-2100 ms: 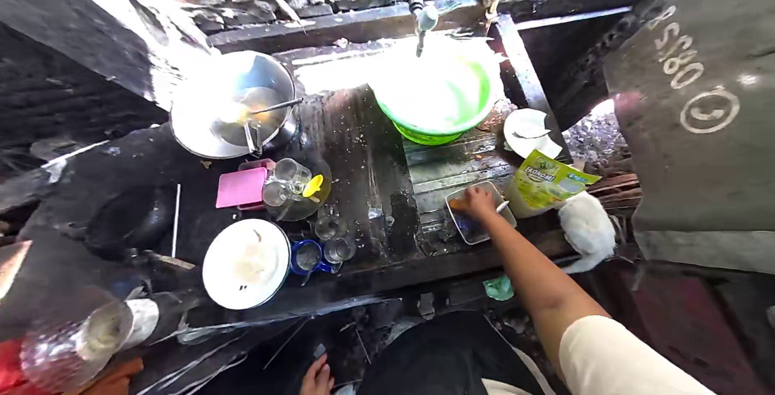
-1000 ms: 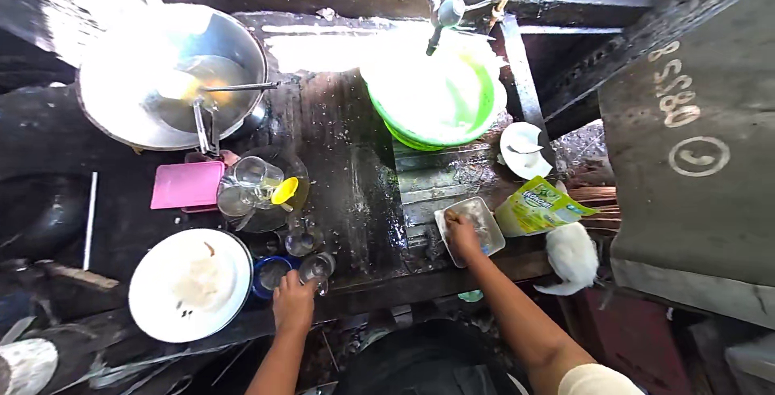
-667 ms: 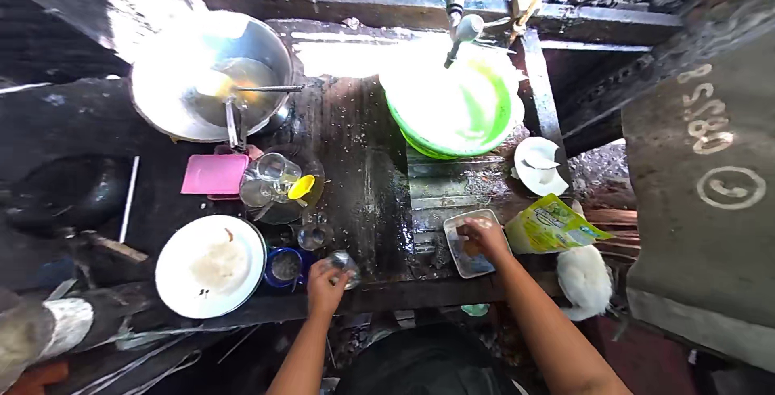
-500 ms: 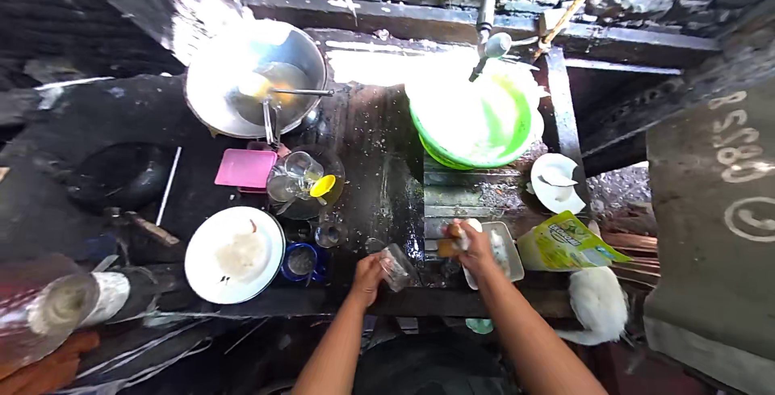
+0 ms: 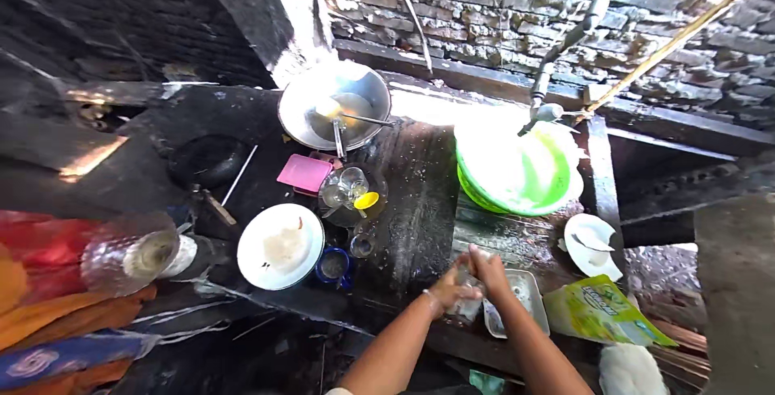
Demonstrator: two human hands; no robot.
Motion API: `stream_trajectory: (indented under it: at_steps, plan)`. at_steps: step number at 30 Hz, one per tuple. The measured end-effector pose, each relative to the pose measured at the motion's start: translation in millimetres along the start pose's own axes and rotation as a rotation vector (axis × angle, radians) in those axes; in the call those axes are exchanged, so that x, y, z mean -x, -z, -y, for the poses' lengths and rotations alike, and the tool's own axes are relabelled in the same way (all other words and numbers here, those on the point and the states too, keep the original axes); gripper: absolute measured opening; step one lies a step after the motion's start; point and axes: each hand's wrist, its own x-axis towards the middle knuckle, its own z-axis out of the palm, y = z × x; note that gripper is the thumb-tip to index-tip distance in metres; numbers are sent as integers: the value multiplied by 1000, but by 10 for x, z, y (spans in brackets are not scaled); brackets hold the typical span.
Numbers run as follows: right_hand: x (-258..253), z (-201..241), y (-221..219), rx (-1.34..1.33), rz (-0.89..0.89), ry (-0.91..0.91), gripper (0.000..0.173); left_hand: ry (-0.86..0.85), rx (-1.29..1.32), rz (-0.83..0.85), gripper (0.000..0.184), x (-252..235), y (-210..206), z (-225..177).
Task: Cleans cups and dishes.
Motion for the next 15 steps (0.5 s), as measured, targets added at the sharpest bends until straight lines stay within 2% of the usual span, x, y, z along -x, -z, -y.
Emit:
stream_trajectory:
  at_steps: [3,5,6,8,9,10,12,15]
  plan:
    - [110,18,-21,250,381,20,56,7,-750,-79,116,-102,186,-254]
    - [160,-15,-20,353,525,41,69,5,-984,-29,116,-2,193,-354]
    - [171,-36,-19,343,557,4,74,1,-1045,12,111,67,133,-356]
    - [214,-130,-97,189,411,-73,76,-25,-1078,45,97,150,15,-306]
    - [248,-174,-145,52,343,-101,73,-21,-1100,53,97,140,16,-303]
    - [281,-217,-182,-72,356,-123,70,-6,-1131,86,108,107,68,-312]
    - [326,-334,-245,-202,504,-146,52,-16,-1177,167,122,54,231,-233]
    - [200,-429,-289,-237,661,-152,22,16,-1052,166,121,98,393,-62]
